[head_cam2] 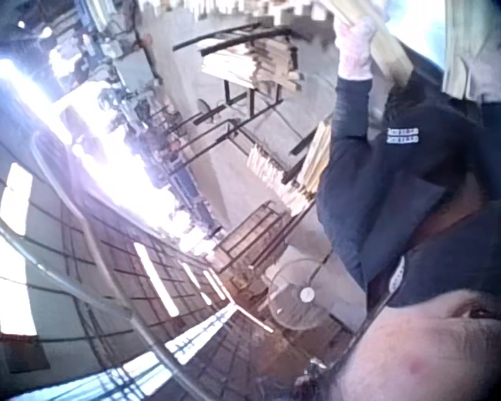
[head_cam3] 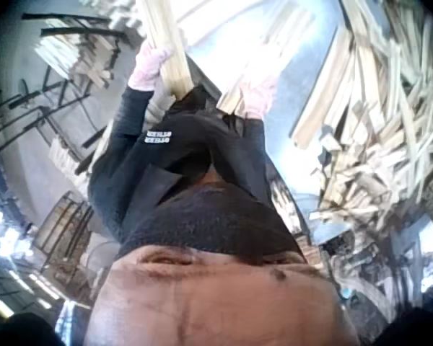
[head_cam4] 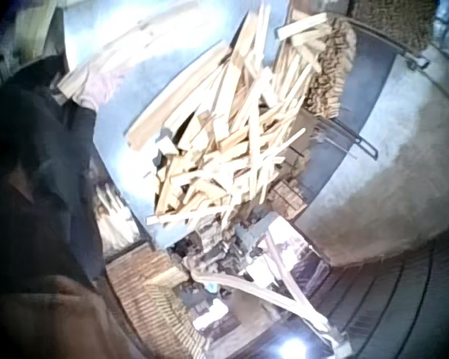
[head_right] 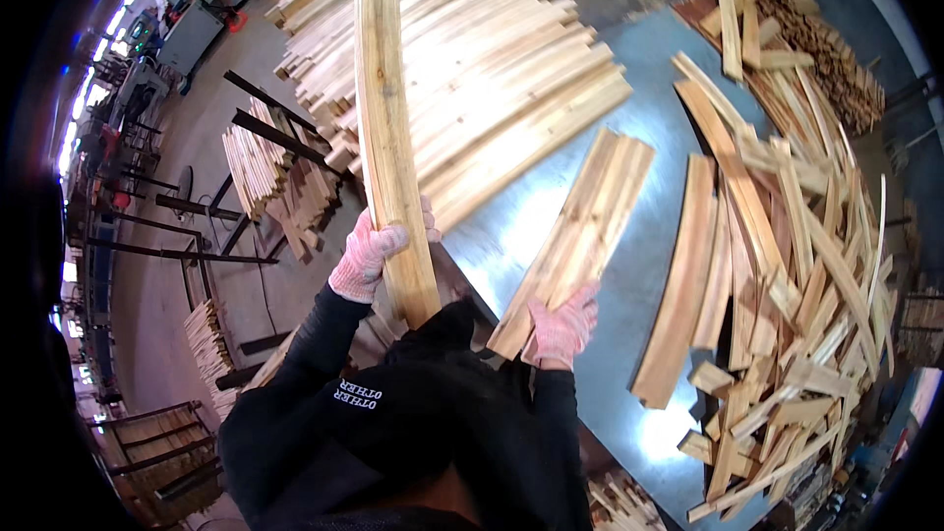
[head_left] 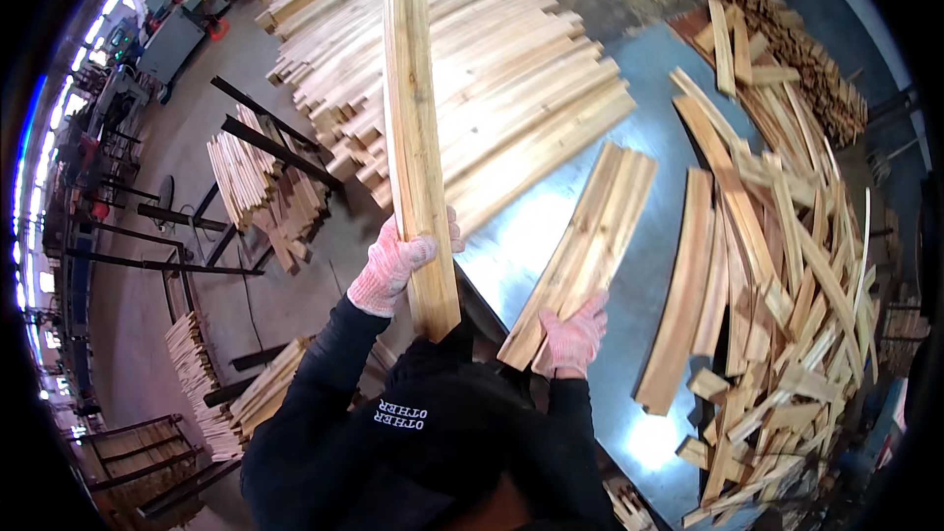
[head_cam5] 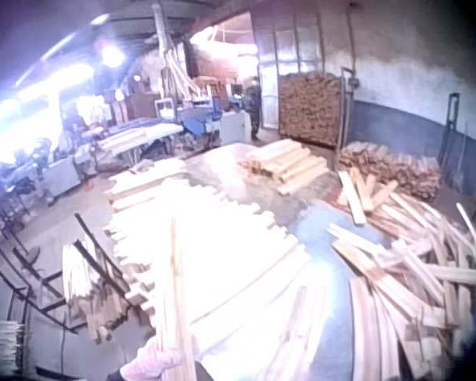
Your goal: The person repeatedly picks up small wooden planks from a large pile on the floor, aligns them, and places them onto a metal rack. The person wears pink gloves and a black hoodie while performing this repetitive stacking task in a workshop environment.
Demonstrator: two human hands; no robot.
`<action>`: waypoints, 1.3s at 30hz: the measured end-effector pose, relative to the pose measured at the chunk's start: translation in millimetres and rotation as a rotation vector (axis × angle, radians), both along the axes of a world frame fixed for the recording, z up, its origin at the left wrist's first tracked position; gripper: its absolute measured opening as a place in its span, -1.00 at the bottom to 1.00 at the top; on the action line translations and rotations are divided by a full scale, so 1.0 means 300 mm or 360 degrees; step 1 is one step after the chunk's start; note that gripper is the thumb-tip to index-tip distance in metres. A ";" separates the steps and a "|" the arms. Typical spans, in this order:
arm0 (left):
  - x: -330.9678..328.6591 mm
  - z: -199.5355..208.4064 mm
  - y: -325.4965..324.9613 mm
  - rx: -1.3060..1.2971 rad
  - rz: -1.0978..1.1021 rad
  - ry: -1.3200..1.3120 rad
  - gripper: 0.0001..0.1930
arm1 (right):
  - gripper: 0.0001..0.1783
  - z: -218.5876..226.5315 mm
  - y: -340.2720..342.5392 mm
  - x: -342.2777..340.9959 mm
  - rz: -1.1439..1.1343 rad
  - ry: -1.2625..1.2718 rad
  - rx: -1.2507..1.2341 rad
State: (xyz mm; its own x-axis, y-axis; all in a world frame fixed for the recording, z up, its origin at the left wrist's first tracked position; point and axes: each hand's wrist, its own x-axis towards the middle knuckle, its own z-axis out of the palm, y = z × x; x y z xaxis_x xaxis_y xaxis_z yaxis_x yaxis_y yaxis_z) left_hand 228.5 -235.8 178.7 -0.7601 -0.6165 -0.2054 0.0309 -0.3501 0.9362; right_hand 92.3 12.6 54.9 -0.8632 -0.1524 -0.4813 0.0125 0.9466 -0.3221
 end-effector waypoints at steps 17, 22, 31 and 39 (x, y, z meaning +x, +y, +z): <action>0.397 0.037 -0.689 0.0134 0.0821 -0.0099 -0.42 | 0.17 -0.124 -0.125 0.137 -0.0275 0.0464 -0.0184; 0.757 -0.057 -0.933 0.0237 0.1044 -0.0144 -0.66 | 0.26 -0.101 -0.345 0.230 -0.0016 0.0363 -0.0031; 1.196 -0.327 -1.426 -0.0209 0.1791 -0.0977 -0.57 | 0.31 -0.029 -0.490 0.228 0.0137 0.0654 0.0186; 1.715 -0.843 -2.036 -0.0287 0.1569 -0.2193 -0.48 | 0.32 -0.161 -1.322 0.231 0.1001 0.0906 0.0026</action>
